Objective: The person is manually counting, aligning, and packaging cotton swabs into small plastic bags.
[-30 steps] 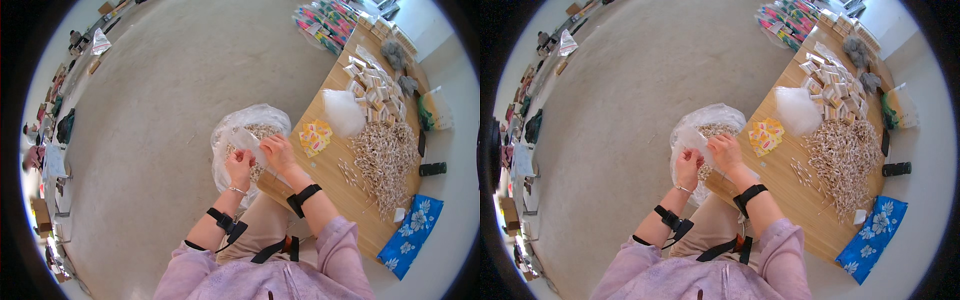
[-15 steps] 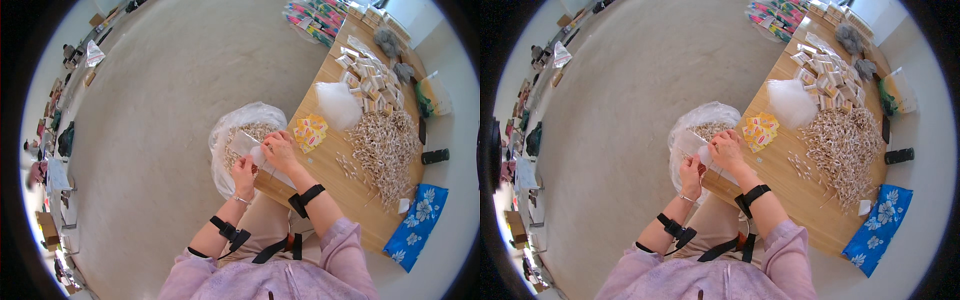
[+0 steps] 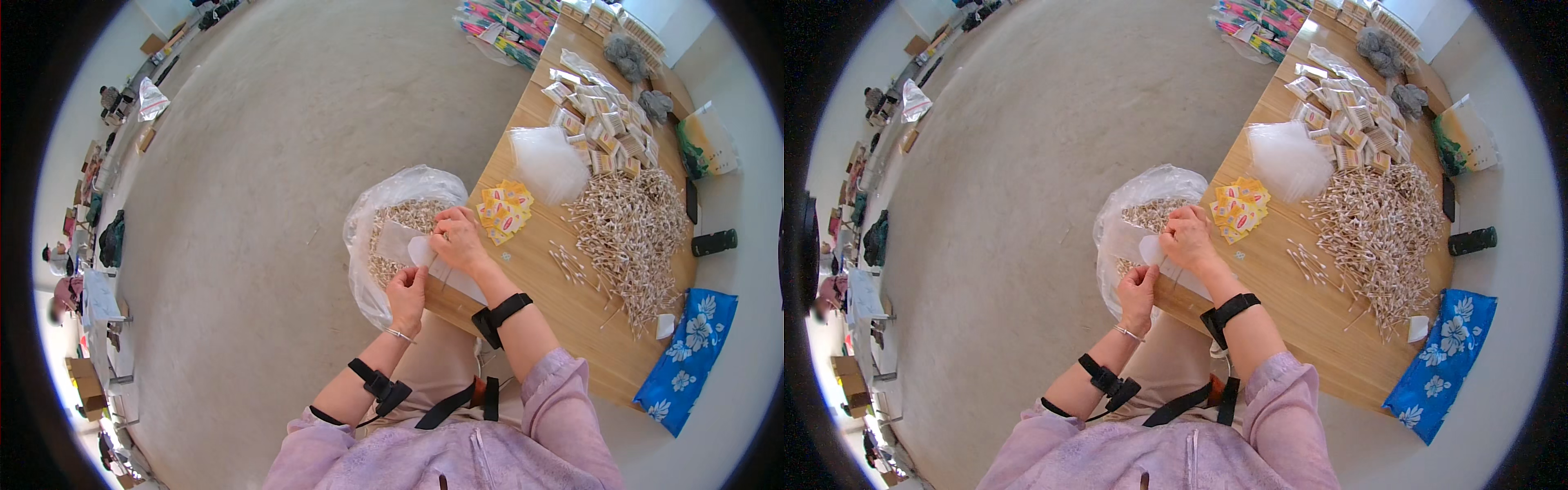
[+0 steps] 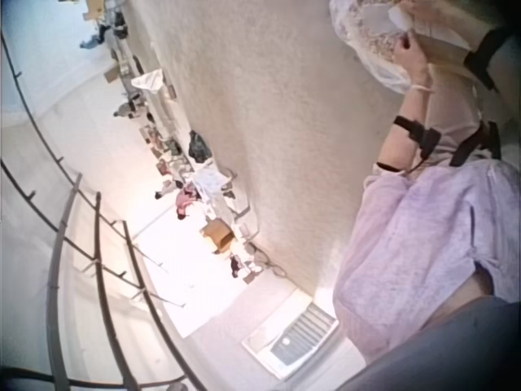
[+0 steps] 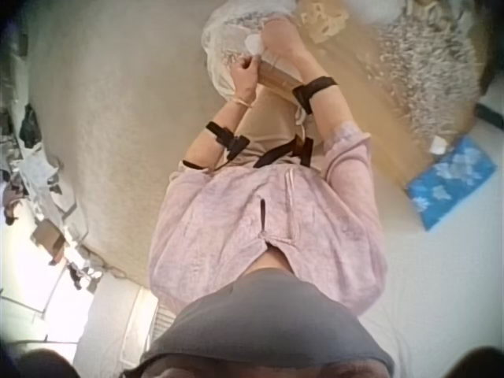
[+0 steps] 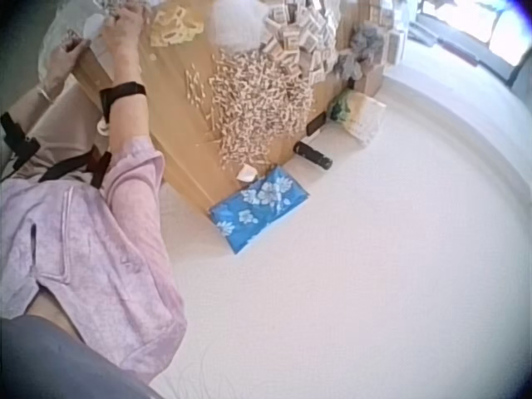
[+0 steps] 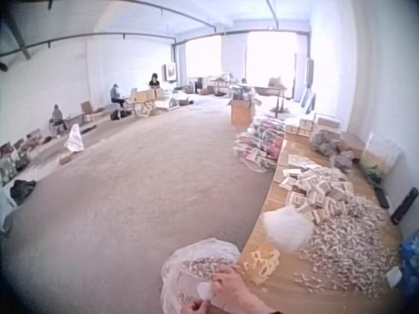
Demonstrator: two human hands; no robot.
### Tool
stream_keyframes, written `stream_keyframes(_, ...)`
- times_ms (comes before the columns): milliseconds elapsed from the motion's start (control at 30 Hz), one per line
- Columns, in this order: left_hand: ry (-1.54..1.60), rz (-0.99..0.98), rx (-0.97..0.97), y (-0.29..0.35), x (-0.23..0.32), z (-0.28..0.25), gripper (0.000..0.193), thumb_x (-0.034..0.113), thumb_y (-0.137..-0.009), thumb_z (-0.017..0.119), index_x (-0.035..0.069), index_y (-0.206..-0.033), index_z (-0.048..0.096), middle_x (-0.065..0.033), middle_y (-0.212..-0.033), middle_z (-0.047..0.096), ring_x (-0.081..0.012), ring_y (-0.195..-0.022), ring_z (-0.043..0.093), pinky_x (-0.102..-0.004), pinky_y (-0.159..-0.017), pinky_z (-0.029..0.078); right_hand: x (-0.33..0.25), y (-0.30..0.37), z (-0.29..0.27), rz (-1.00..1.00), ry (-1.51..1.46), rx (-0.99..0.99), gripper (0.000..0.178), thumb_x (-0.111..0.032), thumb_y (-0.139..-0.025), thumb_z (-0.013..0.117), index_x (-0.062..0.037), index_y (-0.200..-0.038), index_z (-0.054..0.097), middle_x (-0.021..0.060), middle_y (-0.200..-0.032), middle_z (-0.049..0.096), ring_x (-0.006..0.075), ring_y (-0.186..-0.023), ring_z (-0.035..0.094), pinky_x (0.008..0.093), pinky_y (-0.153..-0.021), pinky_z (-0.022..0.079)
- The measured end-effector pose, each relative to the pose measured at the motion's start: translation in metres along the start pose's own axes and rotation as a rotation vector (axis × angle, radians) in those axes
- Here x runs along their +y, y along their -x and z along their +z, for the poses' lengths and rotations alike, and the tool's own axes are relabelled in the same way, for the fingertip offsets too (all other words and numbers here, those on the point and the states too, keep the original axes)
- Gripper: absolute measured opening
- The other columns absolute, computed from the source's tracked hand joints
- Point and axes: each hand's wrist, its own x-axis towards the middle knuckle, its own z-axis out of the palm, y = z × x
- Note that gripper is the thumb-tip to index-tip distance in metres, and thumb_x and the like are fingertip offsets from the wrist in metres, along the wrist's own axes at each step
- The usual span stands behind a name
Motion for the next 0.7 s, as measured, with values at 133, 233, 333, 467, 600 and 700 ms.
stream_keyframes(133,0.087,-0.024,-0.022,-0.012,0.000,-0.004,0.023,0.025,-0.087,0.068,0.002,-0.090,0.064,0.0010,-0.080,0.061,-0.0073,-0.071,0.051,-0.0228,-0.066,0.042,0.004,-0.002,0.002,-0.002,-0.047,0.038,0.010,-0.017,-0.067,0.062,-0.0095,-0.061,0.065,0.0049,-0.100,0.062,0.0293,-0.111,0.047,0.0435,-0.094,0.036)
stream_keyframes(233,0.073,-0.025,-0.031,-0.012,0.000,-0.002,0.024,0.026,-0.087,0.068,0.002,-0.088,0.064,0.0018,-0.079,0.059,-0.0070,-0.070,0.049,-0.0225,-0.063,0.041,0.002,-0.004,0.005,-0.026,-0.015,0.094,0.009,-0.016,-0.066,0.063,-0.0089,-0.060,0.064,0.0049,-0.096,0.062,0.0289,-0.107,0.049,0.0411,-0.092,0.039)
stream_keyframes(333,-0.014,-0.006,-0.041,-0.010,-0.002,-0.002,0.024,0.025,-0.087,0.068,0.002,-0.086,0.064,0.0024,-0.077,0.059,-0.0066,-0.068,0.049,-0.0221,-0.061,0.040,0.002,-0.004,0.003,0.004,-0.008,0.066,0.009,-0.015,-0.065,0.064,-0.0074,-0.059,0.063,0.0048,-0.096,0.062,0.0284,-0.107,0.049,0.0407,-0.092,0.039)
stream_keyframes(467,-0.076,0.004,-0.063,0.000,-0.001,0.005,0.024,0.025,-0.087,0.068,0.002,-0.082,0.063,0.0023,-0.074,0.058,-0.0065,-0.066,0.049,-0.0224,-0.059,0.040,0.005,-0.004,0.003,0.006,-0.022,0.101,0.009,-0.011,-0.064,0.063,-0.0063,-0.057,0.060,0.0065,-0.097,0.062,0.0295,-0.107,0.050,0.0396,-0.091,0.040)
stream_keyframes(600,-0.108,0.002,-0.065,0.000,-0.001,0.007,0.023,0.024,-0.086,0.068,0.002,-0.082,0.063,0.0024,-0.074,0.058,-0.0063,-0.066,0.049,-0.0223,-0.060,0.041,0.010,-0.003,0.001,-0.032,-0.132,0.118,0.007,-0.010,-0.063,0.063,-0.0060,-0.058,0.061,0.0078,-0.097,0.062,0.0298,-0.108,0.050,0.0405,-0.092,0.041)
stream_keyframes(700,0.019,0.081,0.098,-0.005,-0.011,0.002,0.022,0.024,-0.086,0.069,0.003,-0.081,0.063,0.0025,-0.074,0.058,-0.0056,-0.066,0.049,-0.0214,-0.060,0.041,0.007,-0.001,0.004,-0.103,-0.095,0.098,0.005,-0.009,-0.064,0.062,-0.0055,-0.060,0.062,0.0088,-0.098,0.062,0.0306,-0.109,0.050,0.0408,-0.093,0.040)
